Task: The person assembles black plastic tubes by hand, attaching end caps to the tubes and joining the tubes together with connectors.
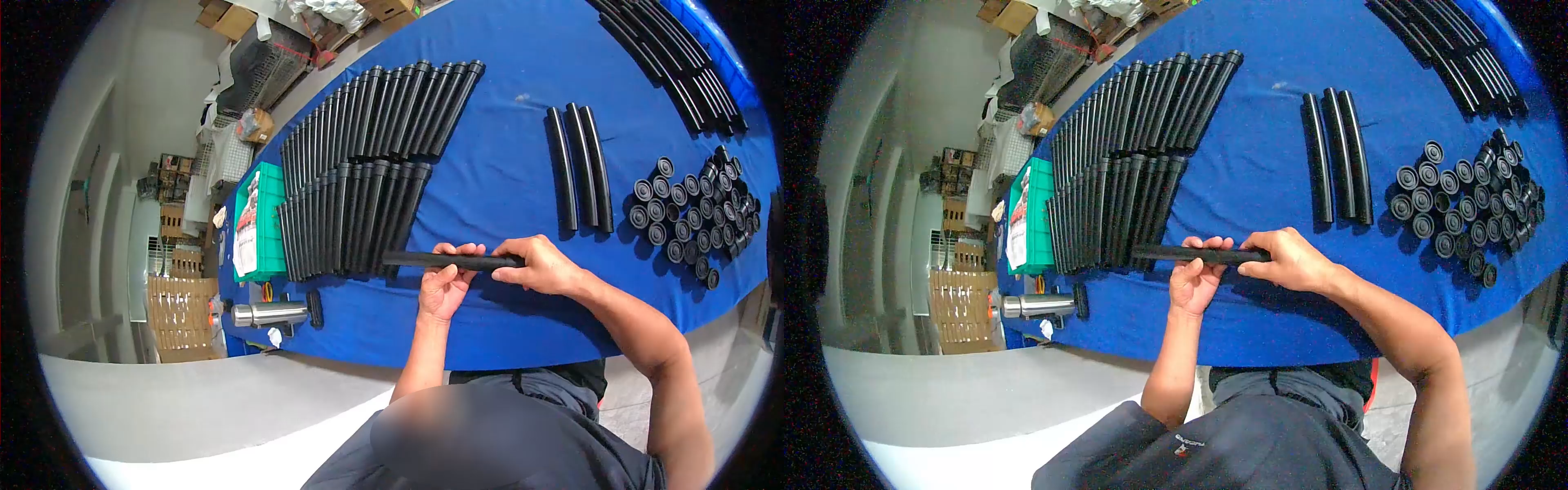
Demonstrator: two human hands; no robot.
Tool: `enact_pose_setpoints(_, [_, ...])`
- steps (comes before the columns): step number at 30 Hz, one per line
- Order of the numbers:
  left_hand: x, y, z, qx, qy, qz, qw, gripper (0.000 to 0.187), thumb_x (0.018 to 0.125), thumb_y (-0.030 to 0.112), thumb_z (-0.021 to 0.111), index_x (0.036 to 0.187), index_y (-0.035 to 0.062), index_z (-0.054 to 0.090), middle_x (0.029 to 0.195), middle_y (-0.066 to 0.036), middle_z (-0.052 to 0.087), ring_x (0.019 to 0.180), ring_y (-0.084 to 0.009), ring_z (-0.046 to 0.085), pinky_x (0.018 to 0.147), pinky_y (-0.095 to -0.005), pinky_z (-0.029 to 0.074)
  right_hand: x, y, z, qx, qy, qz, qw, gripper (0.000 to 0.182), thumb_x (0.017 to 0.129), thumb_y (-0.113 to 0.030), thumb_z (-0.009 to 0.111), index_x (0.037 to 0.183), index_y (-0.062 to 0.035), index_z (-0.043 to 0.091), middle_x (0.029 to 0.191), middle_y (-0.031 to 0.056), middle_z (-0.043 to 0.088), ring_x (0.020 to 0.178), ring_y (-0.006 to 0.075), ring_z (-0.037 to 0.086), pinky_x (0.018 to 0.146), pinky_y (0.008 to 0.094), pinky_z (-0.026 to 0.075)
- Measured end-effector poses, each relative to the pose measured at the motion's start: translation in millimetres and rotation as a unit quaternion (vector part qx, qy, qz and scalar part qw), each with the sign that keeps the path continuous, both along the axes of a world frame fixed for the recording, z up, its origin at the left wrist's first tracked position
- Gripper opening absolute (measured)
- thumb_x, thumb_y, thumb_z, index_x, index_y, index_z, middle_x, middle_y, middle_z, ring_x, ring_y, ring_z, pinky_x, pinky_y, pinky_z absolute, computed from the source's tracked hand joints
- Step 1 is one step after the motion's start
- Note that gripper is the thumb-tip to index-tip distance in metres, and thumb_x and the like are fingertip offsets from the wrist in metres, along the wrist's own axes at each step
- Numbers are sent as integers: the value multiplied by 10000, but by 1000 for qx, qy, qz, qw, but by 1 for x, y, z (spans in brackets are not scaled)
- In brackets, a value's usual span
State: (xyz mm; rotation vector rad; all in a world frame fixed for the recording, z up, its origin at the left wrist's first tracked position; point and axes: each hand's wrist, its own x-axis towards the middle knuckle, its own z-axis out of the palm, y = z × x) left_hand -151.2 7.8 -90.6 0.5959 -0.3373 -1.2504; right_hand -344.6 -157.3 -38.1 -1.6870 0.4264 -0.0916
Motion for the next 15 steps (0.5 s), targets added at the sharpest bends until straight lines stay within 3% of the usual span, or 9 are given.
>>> enact_pose_setpoints(3, [1, 0, -2, 18, 13, 3, 1000, 345, 879, -9, 723, 1187, 63, 586, 1312, -230, 629, 1322, -417, 539, 1118, -531, 479, 6, 9, -28, -176, -203, -85, 960, 335, 868, -226, 764, 1076, 24, 685, 807, 187, 688, 728, 305, 704, 678, 419, 547])
enact_pose_setpoints(6, [3, 2, -5, 0, 15, -6, 1000, 355, 878, -3, 727, 1194, 63, 577, 1322, -231, 624, 1328, -416, 533, 1121, -530, 476, 5, 11, -32, -202, -218, -82, 951, 342, 869, -180, 772, 1131, 17, 673, 837, 144, 678, 726, 261, 678, 667, 383, 529])
enact_pose_setpoints(9, [4, 3, -7, -15, 13, -8, 1000, 371, 878, 11, 737, 1205, 60, 568, 1326, -230, 622, 1334, -412, 529, 1124, -524, 476, -2, -1, 15, 73, 25, -1, 997, 345, 853, -160, 775, 1133, 11, 670, 925, 196, 667, 841, 340, 663, 740, 408, 521])
enact_pose_setpoints(12, [3, 1, -2, 10, 30, -2, 1000, 361, 882, 17, 739, 1198, 55, 570, 1330, -226, 620, 1338, -407, 527, 1128, -514, 475, 5, 9, -23, -176, -192, -66, 963, 348, 853, -150, 779, 1144, 8, 672, 894, 184, 665, 805, 299, 669, 706, 380, 523])
enact_pose_setpoints(15, [5, 2, -8, 4, 32, -5, 999, 350, 890, 23, 734, 1200, 54, 575, 1340, -223, 616, 1341, -397, 527, 1133, -508, 472, 3, 12, -26, -246, -192, -67, 948, 331, 855, -130, 771, 1139, 8, 675, 899, 182, 669, 807, 287, 672, 705, 373, 522])
